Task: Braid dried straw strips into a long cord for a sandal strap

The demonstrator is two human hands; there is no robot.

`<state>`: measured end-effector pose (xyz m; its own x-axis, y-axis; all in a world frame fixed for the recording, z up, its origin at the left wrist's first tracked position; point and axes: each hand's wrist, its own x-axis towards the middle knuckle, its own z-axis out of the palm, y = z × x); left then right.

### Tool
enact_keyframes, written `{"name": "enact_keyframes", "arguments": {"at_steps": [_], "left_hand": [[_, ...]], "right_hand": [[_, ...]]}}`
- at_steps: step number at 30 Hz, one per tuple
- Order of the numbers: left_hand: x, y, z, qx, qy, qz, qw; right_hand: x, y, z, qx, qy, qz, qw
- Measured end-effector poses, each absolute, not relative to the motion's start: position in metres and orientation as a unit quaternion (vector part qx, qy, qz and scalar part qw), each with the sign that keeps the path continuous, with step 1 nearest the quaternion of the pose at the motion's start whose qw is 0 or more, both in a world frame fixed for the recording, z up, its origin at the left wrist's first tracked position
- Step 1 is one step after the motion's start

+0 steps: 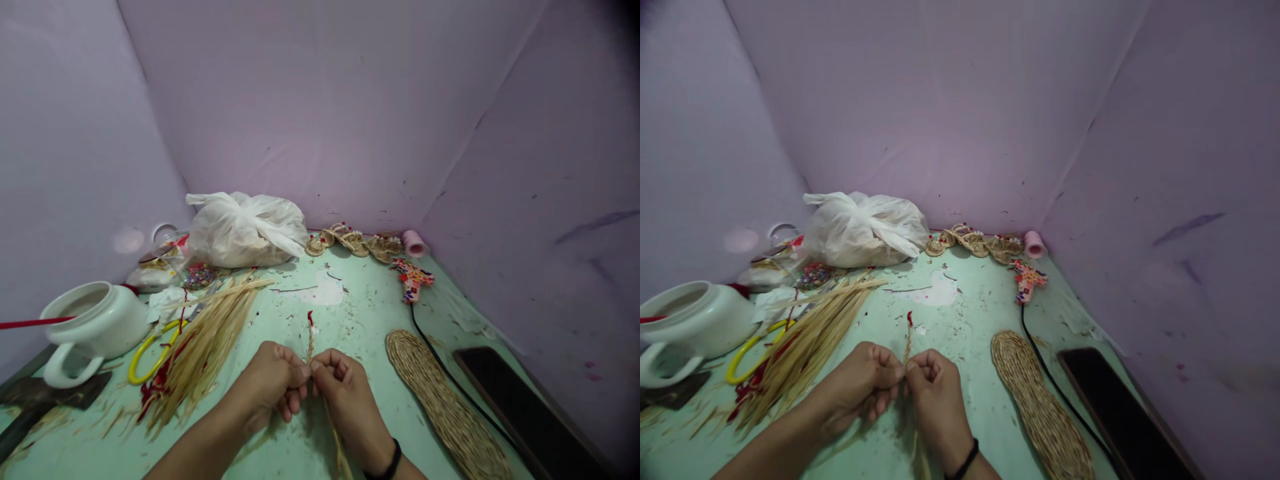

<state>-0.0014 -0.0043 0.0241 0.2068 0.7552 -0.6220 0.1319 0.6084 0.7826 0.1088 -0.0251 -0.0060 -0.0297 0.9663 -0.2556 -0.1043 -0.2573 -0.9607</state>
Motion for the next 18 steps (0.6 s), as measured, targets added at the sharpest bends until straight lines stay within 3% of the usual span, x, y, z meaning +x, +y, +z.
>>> {"name": "enact_keyframes", "arguments": {"at_steps": [6,13,18], "left_hand": [[-0.003,-0.001,0.016,0.412,0.581,0.278,0.645],[0.003,-0.004,0.004,0.434,0.596,0.340,0.584],[0.007,-0.005,-0.002,0.401,0.631,0.370,0.551]], "right_hand": [[0.116,-0.023,-0.005,-0.553,-0.487,0.517,0.437],[0.134,-0.017,0.005,-0.623,-0.556,0.445,0.324],[0.123,-0.034,0.013,-0.613,-0.624,0.372,0.311]]}}
